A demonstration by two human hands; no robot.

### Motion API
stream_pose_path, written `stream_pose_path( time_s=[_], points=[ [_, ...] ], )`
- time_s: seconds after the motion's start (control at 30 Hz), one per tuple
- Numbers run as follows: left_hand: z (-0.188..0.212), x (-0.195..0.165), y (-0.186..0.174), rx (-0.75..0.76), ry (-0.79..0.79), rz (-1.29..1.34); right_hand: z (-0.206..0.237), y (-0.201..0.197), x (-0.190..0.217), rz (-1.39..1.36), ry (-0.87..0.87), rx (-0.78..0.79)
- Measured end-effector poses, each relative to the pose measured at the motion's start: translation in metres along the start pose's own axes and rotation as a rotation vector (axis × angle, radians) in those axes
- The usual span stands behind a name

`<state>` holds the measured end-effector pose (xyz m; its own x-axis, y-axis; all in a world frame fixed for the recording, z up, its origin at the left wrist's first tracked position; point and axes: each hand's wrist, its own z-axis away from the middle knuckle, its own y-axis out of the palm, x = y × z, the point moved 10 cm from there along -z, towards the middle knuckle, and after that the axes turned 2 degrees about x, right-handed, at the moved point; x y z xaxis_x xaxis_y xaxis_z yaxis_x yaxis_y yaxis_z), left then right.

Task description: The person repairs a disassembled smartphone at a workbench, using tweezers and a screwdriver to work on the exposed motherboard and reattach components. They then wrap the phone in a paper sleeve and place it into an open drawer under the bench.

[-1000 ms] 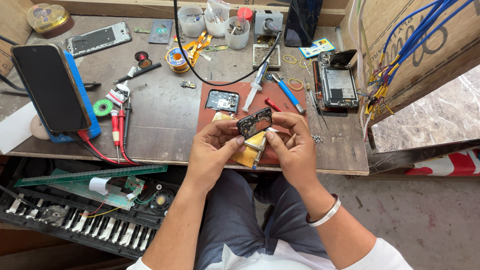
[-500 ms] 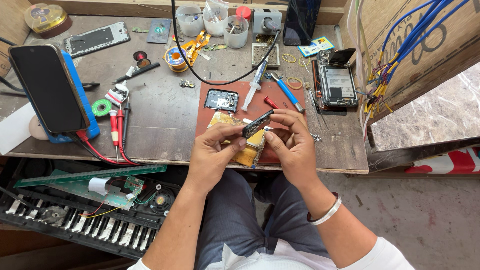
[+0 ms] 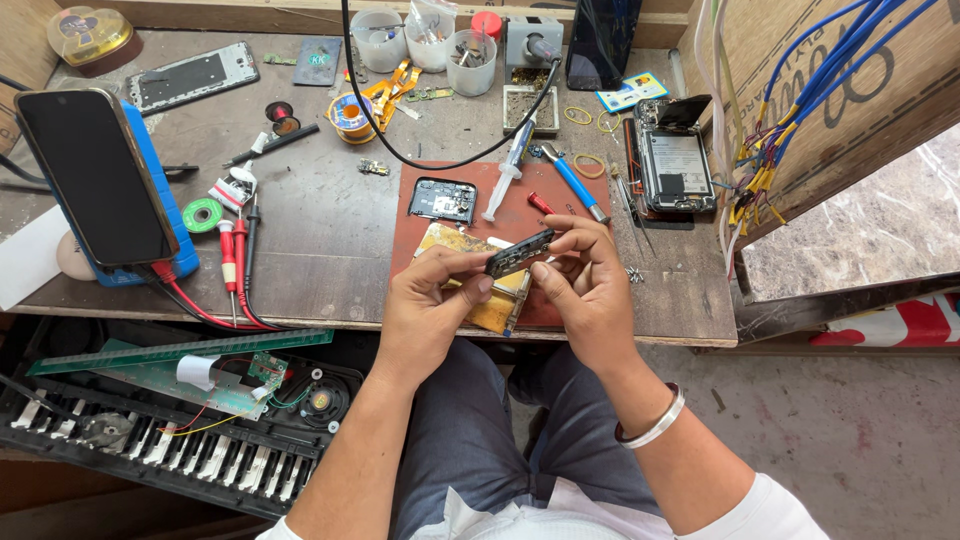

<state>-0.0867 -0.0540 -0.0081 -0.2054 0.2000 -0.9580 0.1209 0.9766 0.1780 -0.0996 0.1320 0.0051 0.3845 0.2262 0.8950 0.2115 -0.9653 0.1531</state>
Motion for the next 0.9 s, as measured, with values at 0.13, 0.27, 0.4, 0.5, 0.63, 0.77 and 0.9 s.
stream_pose_path(
  time_s=[0.13, 0.27, 0.4, 0.5, 0.63, 0.77, 0.9],
  points=[
    [0.001, 0.001, 0.001, -0.003, -0.018, 0.051, 0.004, -0.004, 0.0, 0.066, 0.013, -0.058],
    [0.0, -0.001, 0.001, -0.007, -0.025, 0.053, 0.005, -0.001, 0.009, 0.081, -0.081, -0.064],
    [0.001, -0.002, 0.002, 0.003, -0.03, -0.025, 0.008, 0.001, 0.012, 0.166, -0.087, -0.066],
    [0.001, -0.001, 0.002, 0.005, -0.039, -0.034, 0.007, 0.001, 0.008, 0.142, -0.06, -0.08],
    [0.001, 0.002, 0.0, -0.003, -0.049, -0.002, 0.007, 0.002, 0.009, 0.087, -0.096, -0.08],
    [0.0, 0.002, 0.001, 0.02, -0.048, -0.004, 0.008, 0.0, 0.009, 0.052, -0.097, -0.109],
    [0.001, 0.002, 0.002, 0.032, -0.057, 0.003, 0.009, -0.003, 0.006, 0.118, -0.046, -0.141]
  ],
)
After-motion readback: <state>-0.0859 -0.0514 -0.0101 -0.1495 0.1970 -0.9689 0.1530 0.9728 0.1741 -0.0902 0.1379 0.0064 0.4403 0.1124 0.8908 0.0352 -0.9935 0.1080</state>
